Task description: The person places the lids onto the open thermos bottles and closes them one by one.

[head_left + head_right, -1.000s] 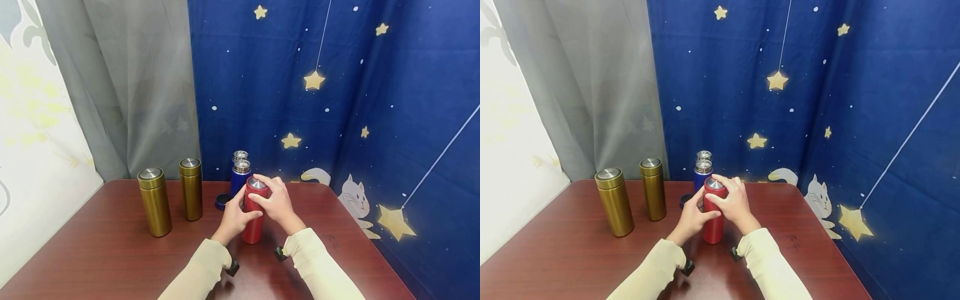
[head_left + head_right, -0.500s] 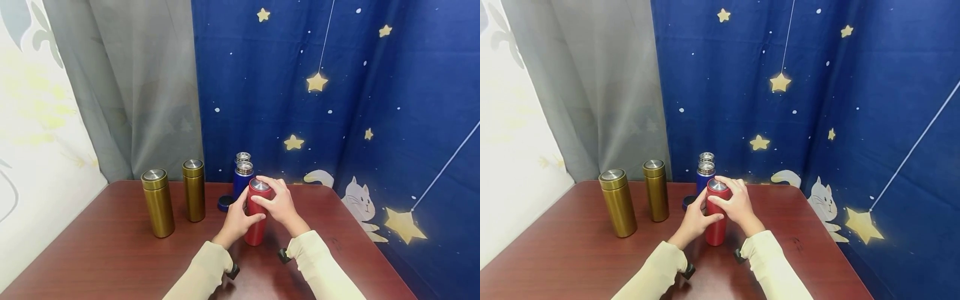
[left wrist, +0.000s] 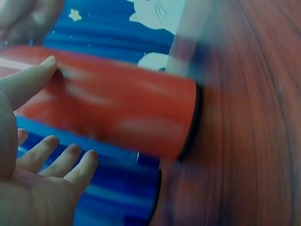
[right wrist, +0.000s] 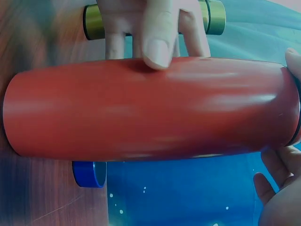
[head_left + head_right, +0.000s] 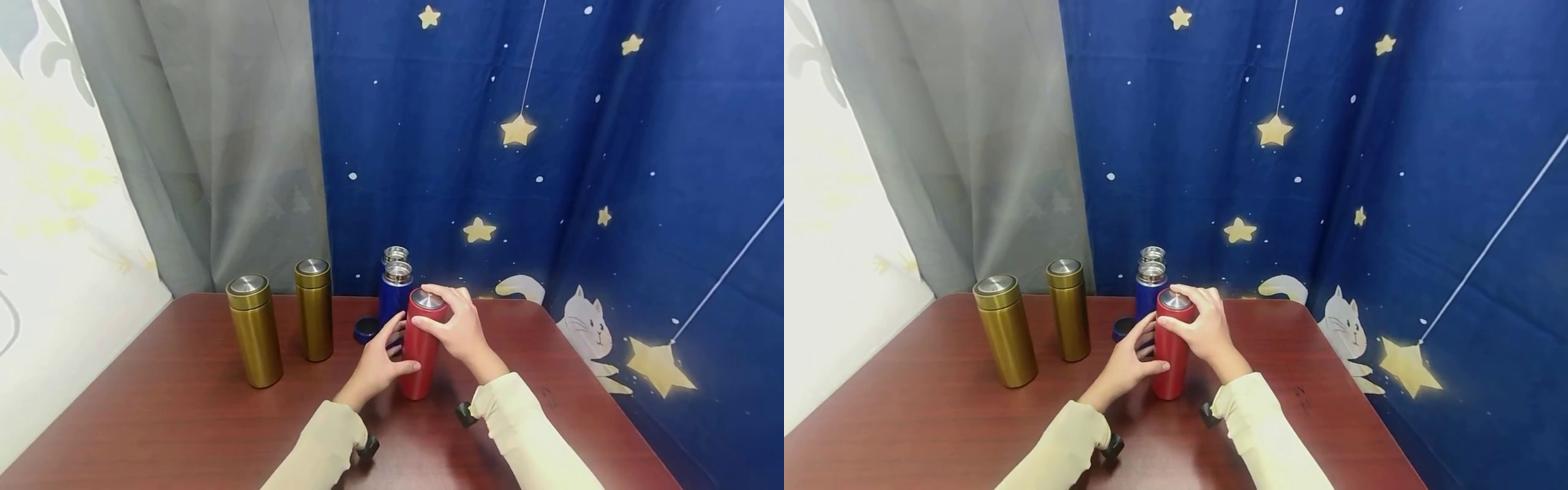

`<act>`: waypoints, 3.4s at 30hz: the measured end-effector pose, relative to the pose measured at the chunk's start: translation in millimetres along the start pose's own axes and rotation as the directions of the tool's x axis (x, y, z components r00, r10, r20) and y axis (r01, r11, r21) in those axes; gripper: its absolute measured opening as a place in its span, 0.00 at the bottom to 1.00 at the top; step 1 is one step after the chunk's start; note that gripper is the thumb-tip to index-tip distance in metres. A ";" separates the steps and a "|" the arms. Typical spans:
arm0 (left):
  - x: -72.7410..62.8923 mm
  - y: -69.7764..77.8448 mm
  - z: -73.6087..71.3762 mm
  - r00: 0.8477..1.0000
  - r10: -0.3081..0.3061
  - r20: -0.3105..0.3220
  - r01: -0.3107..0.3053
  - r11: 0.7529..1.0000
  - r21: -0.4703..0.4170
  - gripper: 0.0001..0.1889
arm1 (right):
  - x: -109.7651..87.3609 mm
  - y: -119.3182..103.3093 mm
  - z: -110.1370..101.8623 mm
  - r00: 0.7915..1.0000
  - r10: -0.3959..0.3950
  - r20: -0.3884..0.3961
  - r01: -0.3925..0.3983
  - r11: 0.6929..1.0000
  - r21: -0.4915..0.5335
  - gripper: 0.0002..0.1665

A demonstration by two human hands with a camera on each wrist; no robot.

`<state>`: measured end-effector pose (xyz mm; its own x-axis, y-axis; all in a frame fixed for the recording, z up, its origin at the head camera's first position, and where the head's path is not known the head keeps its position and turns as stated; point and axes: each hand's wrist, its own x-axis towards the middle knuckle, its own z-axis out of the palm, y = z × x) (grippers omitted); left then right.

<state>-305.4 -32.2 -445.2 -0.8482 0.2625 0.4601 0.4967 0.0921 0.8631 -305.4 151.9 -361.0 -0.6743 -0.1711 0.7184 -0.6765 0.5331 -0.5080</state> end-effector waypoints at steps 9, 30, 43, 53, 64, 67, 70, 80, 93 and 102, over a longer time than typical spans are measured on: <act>-6.1 23.2 -13.6 1.000 0.016 -0.023 -0.018 0.998 -0.056 0.46 | -0.6 4.2 -5.8 0.999 0.027 -0.022 -0.028 0.999 -0.017 0.34; 20.2 -16.4 -17.9 0.938 0.011 -0.347 0.001 0.999 0.033 0.41 | -7.3 25.7 -33.4 0.994 0.055 -0.094 -0.066 0.992 -0.108 0.35; 45.9 -3.6 -36.0 0.940 0.023 -0.341 0.043 0.982 0.184 0.41 | -14.4 33.4 -46.8 0.985 0.086 -0.151 -0.109 0.982 -0.153 0.35; 55.5 -1.5 -36.3 0.936 -0.015 -0.351 0.093 0.974 0.208 0.43 | -18.3 39.8 -53.2 0.977 0.022 -0.211 -0.066 0.976 -0.207 0.35; 62.0 -12.0 -20.8 0.920 -0.039 -0.390 0.123 0.974 0.192 0.47 | -24.6 43.6 -57.9 0.948 0.003 -0.317 -0.084 0.967 -0.239 0.35; 62.9 -15.9 -17.2 0.914 -0.042 -0.404 0.122 0.977 0.173 0.47 | -25.6 43.9 -57.5 0.953 0.019 -0.301 -0.091 0.969 -0.229 0.36; 63.9 -18.5 -14.1 0.912 -0.035 -0.408 0.110 0.980 0.163 0.48 | -26.6 44.0 -56.1 0.955 0.023 -0.295 -0.091 0.971 -0.221 0.36; 66.2 -24.4 -9.8 0.916 -0.046 -0.398 0.135 0.971 0.197 0.49 | -32.3 44.1 -50.0 0.939 0.065 -0.337 -0.131 0.975 -0.178 0.38; 62.7 -33.6 -4.3 0.910 -0.046 -0.412 0.153 0.961 0.231 0.49 | -38.4 43.3 -43.6 0.932 0.155 -0.328 -0.204 0.972 -0.119 0.43; 63.6 -35.4 -0.9 0.911 -0.045 -0.411 0.151 0.962 0.230 0.49 | -45.9 42.7 -48.2 0.927 0.131 -0.352 -0.169 0.982 -0.081 0.44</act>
<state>-377.1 -19.6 -446.3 -0.8703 -0.1599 0.4659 0.3918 0.3487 0.8514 -289.1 222.4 -392.8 -0.6091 0.2026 0.7667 -0.5267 0.6194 -0.5821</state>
